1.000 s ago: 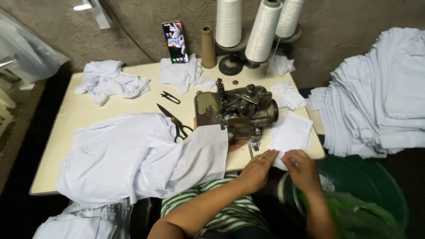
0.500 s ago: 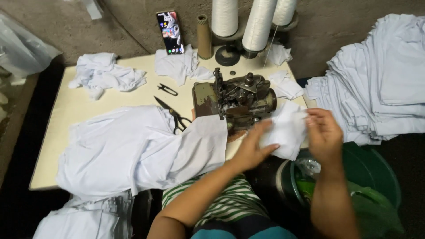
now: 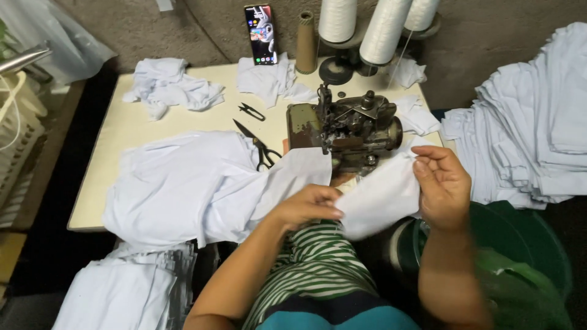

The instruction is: The person is folding and aligning white fabric pieces on a workbench in a sewing factory environment.

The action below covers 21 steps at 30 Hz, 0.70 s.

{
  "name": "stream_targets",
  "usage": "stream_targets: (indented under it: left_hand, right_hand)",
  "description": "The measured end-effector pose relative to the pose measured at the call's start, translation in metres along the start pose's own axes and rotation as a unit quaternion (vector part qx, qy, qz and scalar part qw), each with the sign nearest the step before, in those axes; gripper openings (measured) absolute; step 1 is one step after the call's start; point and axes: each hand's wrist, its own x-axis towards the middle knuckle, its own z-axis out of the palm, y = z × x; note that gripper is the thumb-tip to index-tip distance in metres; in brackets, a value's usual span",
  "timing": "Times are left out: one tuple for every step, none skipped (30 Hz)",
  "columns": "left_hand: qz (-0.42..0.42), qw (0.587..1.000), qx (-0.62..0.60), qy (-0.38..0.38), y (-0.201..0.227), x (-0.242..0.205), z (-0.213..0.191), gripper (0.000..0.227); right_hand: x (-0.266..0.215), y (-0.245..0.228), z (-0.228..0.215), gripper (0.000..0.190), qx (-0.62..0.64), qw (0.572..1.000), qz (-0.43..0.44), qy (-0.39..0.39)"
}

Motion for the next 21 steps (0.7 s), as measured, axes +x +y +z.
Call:
stream_targets:
  left_hand:
    - [0.001,1.0,0.0,0.002,-0.001,-0.002,-0.011,0.017]
    - [-0.004,0.999,-0.031,0.035,-0.002,-0.004,-0.022,0.017]
    - [-0.008,0.996,-0.062,0.068,-0.002,-0.006,-0.033,0.018]
    - [-0.007,0.996,-0.062,0.069,0.012,-0.014,-0.03,0.018]
    - [0.01,0.993,-0.051,0.109,0.026,-0.021,-0.027,0.017]
    - [0.027,0.988,-0.04,0.148,0.041,-0.028,-0.024,0.016]
    - [0.027,0.988,-0.04,0.149,0.048,-0.024,-0.024,0.016]
    - [0.026,0.987,0.031,0.154,0.056,-0.02,-0.024,0.015]
    - [0.024,0.982,0.102,0.158,0.064,-0.015,-0.023,0.016]
    - [0.024,0.982,0.102,0.158,0.072,-0.015,-0.021,0.016]
    - [0.008,0.973,0.191,0.131,0.08,-0.014,-0.019,0.014]
    - [-0.008,0.955,0.278,0.103,0.087,-0.014,-0.016,0.013]
    - [-0.009,0.956,0.277,0.101,0.09,-0.012,-0.013,0.013]
    - [-0.033,0.942,0.325,0.074,0.093,-0.01,-0.01,0.012]
    - [-0.055,0.925,0.374,0.047,0.097,-0.008,-0.007,0.014]
    - [-0.055,0.925,0.374,0.045,0.092,-0.006,-0.009,0.014]
    - [-0.075,0.922,0.378,0.033,0.088,-0.003,-0.011,0.015]
    - [-0.095,0.919,0.381,0.021,0.084,-0.001,-0.013,0.02]
    - [-0.094,0.919,0.382,0.023,0.087,0.0,-0.014,0.02]
    - [-0.095,0.928,0.357,0.044,0.09,0.0,-0.016,0.021]
    - [-0.096,0.936,0.332,0.067,0.094,0.0,-0.018,0.022]
  right_hand:
    - [-0.006,0.009,0.0,0.021,0.001,1.0,0.0,-0.002]
    - [-0.012,0.018,-0.001,0.022,0.01,1.0,0.025,0.01]
    - [-0.018,0.026,-0.001,0.023,0.02,0.998,0.049,0.022]
    - [-0.027,0.033,0.002,0.023,0.021,0.998,0.05,0.02]
    - [-0.036,0.039,0.004,0.025,0.014,0.996,0.083,0.013]
    - [-0.046,0.045,0.006,0.028,0.007,0.993,0.116,0.006]
    - [-0.052,0.051,0.008,0.028,0.008,0.993,0.116,0.006]
    - [-0.059,0.057,0.01,0.034,-0.01,0.982,0.185,-0.038]
    - [-0.065,0.062,0.012,0.039,-0.029,0.964,0.253,-0.081]
    - [-0.062,0.052,0.015,0.039,-0.028,0.964,0.253,-0.081]
    - [-0.061,0.041,0.016,0.064,-0.054,0.954,0.266,-0.13]
    - [-0.06,0.03,0.018,0.096,-0.079,0.941,0.278,-0.178]
    - [-0.051,0.02,0.023,0.096,-0.08,0.941,0.279,-0.176]
    - [-0.042,0.009,0.028,0.12,-0.112,0.925,0.262,-0.25]
    - [-0.032,-0.001,0.034,0.147,-0.144,0.904,0.241,-0.323]
    - [-0.029,0.004,0.042,0.147,-0.145,0.904,0.24,-0.321]
    - [-0.024,0.01,0.051,0.148,-0.084,0.922,0.192,-0.326]
    - [-0.019,0.015,0.06,0.149,-0.023,0.933,0.143,-0.329]
    - [-0.021,0.033,0.066,0.149,-0.023,0.933,0.142,-0.331]
    - [-0.023,0.05,0.072,0.105,0.023,0.934,0.147,-0.326]
    - [-0.025,0.068,0.08,0.062,0.07,0.932,0.152,-0.322]
